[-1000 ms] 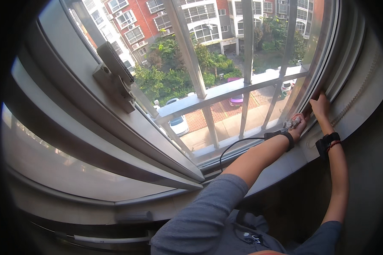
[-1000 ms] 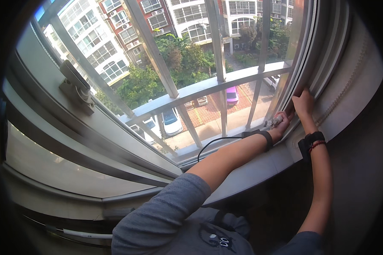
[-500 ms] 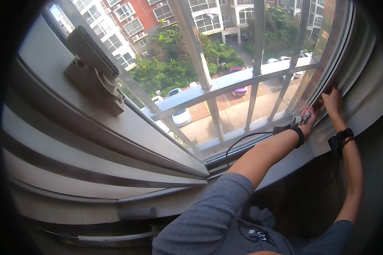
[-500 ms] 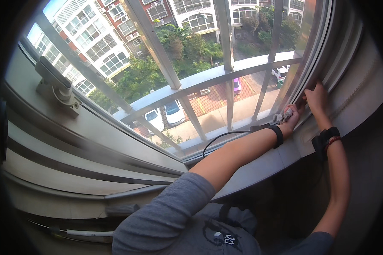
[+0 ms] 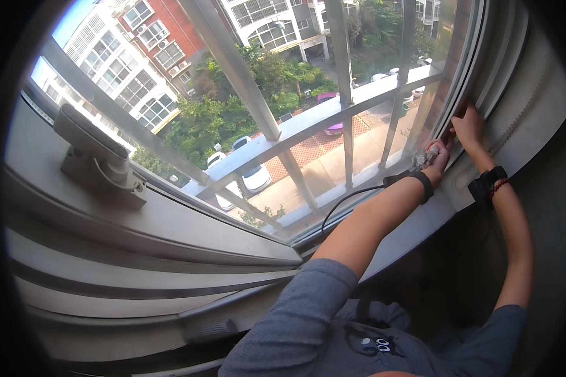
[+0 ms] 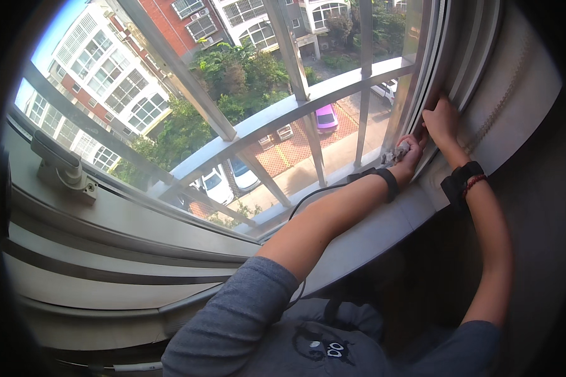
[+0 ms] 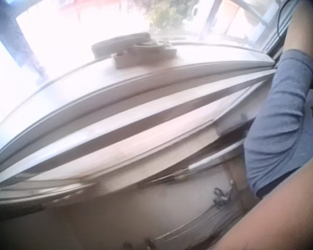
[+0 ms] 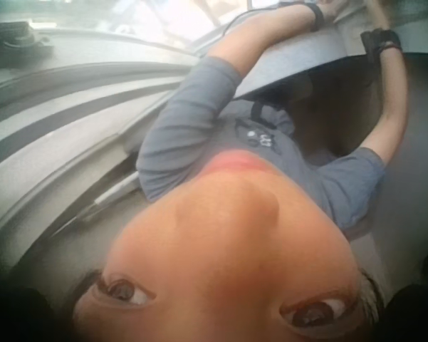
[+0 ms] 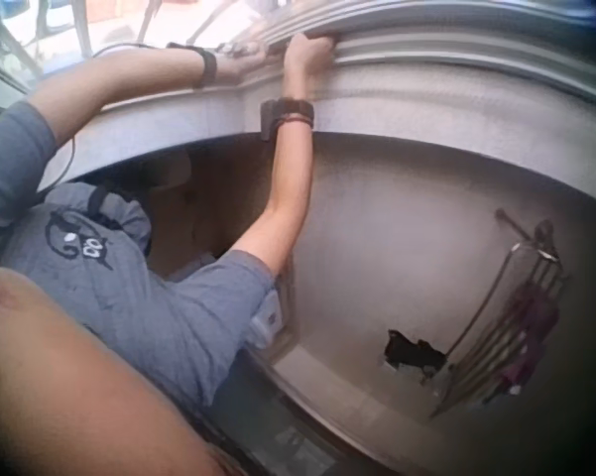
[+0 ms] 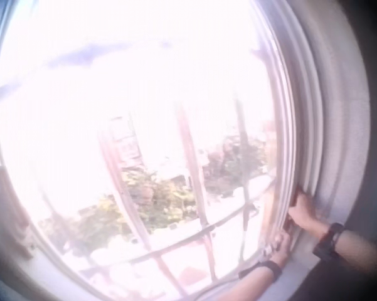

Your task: The person cleans the window frame and sill using a cloth, wiping the edges and corners of the bay window. They then move to the sink, turn on the tap, and rinse the cloth under running water.

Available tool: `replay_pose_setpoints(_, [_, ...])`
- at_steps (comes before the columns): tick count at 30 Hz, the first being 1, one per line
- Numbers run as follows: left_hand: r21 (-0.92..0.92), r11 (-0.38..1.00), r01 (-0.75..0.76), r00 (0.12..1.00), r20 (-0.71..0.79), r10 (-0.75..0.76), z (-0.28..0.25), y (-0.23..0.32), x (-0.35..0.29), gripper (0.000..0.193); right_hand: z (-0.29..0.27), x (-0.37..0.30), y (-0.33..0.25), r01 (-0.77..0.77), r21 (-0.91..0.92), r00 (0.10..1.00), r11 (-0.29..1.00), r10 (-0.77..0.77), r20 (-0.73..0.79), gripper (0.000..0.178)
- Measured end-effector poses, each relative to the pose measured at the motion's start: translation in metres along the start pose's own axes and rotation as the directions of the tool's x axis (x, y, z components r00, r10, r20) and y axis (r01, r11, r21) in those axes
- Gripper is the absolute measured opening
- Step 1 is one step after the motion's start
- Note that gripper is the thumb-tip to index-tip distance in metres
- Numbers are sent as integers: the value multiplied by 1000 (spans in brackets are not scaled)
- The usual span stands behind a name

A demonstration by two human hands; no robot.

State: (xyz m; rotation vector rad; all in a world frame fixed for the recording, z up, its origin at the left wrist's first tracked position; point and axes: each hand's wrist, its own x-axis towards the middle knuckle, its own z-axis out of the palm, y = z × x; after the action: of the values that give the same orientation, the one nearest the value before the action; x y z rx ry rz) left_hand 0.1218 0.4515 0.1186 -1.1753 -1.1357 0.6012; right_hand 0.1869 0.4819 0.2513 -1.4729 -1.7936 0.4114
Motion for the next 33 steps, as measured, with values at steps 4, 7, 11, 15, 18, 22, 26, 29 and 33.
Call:
replay_pose_setpoints(4, [-105,994,24,999,39,-20,-3,15,6,53,14,13,23,74,-172,994,982,-86,-63,36])
replay_pose_setpoints(7, [-494,861,120,993,67,-101,-9,19,4,42,19,9,16,52,-176,997,983,-42,58,41])
replay_pose_setpoints(11, [-927,374,40,997,10,-81,-4,2,1,25,19,-18,-1,137,-307,979,942,-81,188,36])
replay_pose_setpoints(15, [-881,-385,277,960,235,154,-8,-58,-48,27,-10,-75,-20,396,-114,881,911,-342,326,36])
replay_pose_setpoints(18, [-452,-815,362,902,390,184,0,-102,-99,28,-14,-110,-14,509,259,762,821,-570,308,33])
replay_pose_setpoints(22, [91,-852,515,676,568,469,27,-106,-137,37,-6,-158,-20,90,514,710,853,-417,567,45])
replay_pose_setpoints(26, [448,-813,372,606,546,578,12,-165,-159,46,24,-174,-27,94,655,682,749,-528,506,70])
replay_pose_setpoints(29, [123,-942,311,659,687,307,16,-178,-184,52,29,-180,-53,6,702,622,712,-553,555,67])
replay_pose_setpoints(33, [-183,-954,236,673,739,25,4,-238,-219,57,17,-188,-86,-108,811,517,575,-664,540,48])
